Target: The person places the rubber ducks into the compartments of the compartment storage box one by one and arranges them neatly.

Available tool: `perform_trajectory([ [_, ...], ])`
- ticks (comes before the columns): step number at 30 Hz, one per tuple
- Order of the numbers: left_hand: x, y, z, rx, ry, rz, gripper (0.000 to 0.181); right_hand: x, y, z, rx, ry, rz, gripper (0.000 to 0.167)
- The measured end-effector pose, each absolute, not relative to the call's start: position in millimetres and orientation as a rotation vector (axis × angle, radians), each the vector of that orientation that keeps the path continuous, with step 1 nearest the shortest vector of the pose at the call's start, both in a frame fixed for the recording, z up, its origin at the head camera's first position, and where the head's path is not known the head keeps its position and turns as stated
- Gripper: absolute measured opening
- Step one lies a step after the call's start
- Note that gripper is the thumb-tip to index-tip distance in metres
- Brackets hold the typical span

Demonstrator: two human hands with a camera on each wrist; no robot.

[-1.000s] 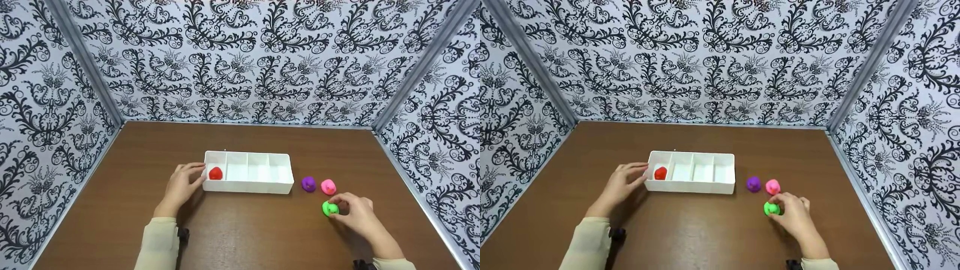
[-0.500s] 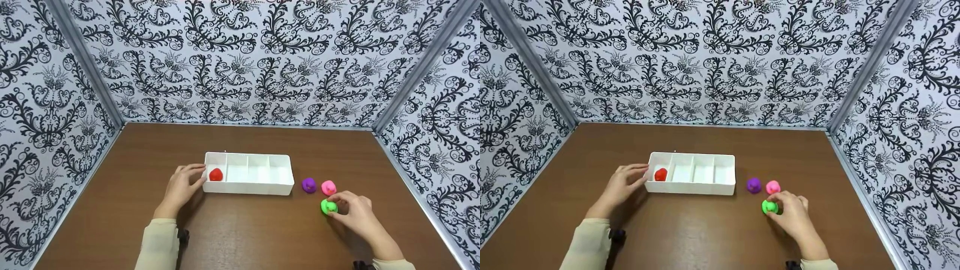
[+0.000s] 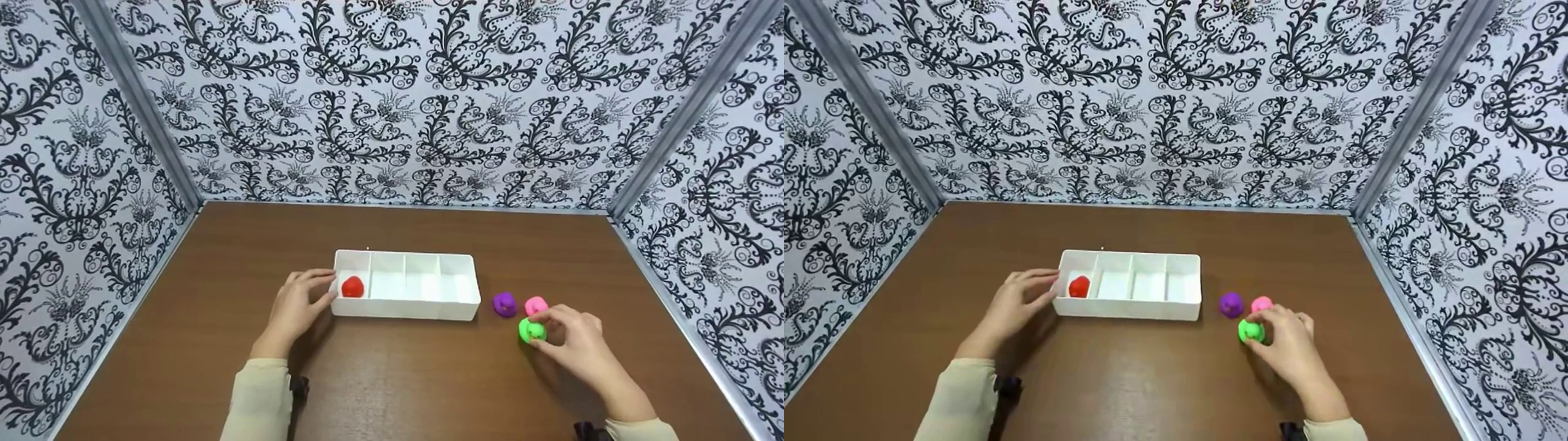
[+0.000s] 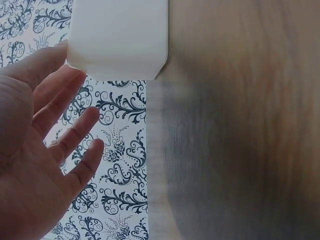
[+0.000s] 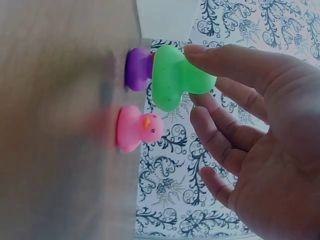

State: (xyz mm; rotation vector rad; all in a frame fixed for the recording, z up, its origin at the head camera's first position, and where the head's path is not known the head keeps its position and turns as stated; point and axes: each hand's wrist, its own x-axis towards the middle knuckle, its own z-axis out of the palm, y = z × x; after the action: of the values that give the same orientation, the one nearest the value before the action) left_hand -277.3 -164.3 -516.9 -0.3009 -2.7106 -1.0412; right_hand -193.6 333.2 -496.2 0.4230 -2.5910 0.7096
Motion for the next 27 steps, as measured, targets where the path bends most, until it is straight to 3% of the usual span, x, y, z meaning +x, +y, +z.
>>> perform_trajectory([
  [27, -275, -164, -513, -0.310, -2.696, -1.076, 0.037, -221, 293, -462, 0.551, -2.553, 0.768, 0.038],
])
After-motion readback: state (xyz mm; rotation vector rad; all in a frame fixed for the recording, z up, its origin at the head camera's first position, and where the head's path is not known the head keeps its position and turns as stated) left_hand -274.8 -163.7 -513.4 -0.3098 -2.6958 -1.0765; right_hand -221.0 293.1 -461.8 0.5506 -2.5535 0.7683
